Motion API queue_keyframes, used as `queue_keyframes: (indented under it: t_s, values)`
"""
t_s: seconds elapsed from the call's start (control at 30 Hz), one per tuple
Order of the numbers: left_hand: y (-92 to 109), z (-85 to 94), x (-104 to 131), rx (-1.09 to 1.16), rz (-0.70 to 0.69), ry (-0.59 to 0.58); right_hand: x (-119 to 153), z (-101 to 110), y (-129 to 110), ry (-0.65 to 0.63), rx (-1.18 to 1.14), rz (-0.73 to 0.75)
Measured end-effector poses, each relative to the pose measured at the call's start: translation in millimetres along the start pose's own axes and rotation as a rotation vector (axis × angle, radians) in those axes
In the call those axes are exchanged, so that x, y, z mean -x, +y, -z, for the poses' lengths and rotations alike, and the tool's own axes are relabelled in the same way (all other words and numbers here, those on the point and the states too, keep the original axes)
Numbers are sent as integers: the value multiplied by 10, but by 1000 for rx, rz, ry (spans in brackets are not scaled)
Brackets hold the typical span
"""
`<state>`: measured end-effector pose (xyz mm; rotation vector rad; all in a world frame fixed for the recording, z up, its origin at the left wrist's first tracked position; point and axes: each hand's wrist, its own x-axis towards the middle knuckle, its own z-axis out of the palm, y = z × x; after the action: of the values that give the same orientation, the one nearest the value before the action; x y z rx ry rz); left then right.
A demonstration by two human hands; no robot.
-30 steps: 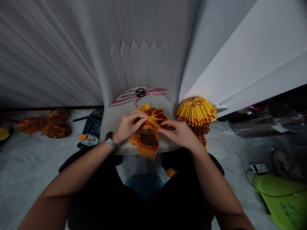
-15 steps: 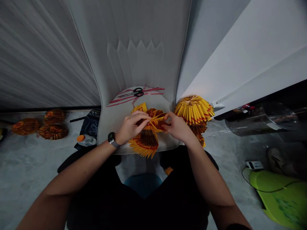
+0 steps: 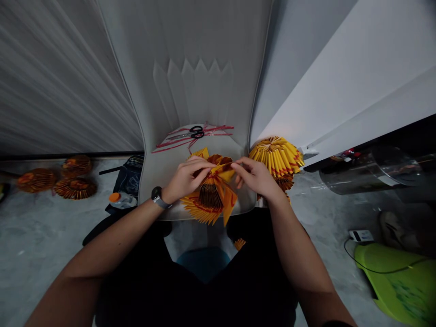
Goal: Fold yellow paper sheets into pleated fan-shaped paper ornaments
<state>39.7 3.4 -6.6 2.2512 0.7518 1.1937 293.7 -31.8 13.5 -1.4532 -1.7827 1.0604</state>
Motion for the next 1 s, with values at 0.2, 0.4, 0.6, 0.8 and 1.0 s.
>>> queue_keyframes:
  t_s: [0.2, 0.4, 0.6, 0.8, 1.0]
  values:
    - [-21, -5, 1, -2, 0, -9, -26, 24, 38, -88, 216, 155]
    - [-29, 22, 9, -7, 24, -7, 3, 78, 53, -199, 320, 156]
    - [-17, 33, 1, -10, 41, -13, -5, -51, -66, -56, 201, 223]
    - [-45, 5, 20, 15, 23, -23, -78, -281, -161, 67, 257, 208]
    - [-24, 16, 38, 43, 73, 3, -142, -389, -144, 167, 176, 149]
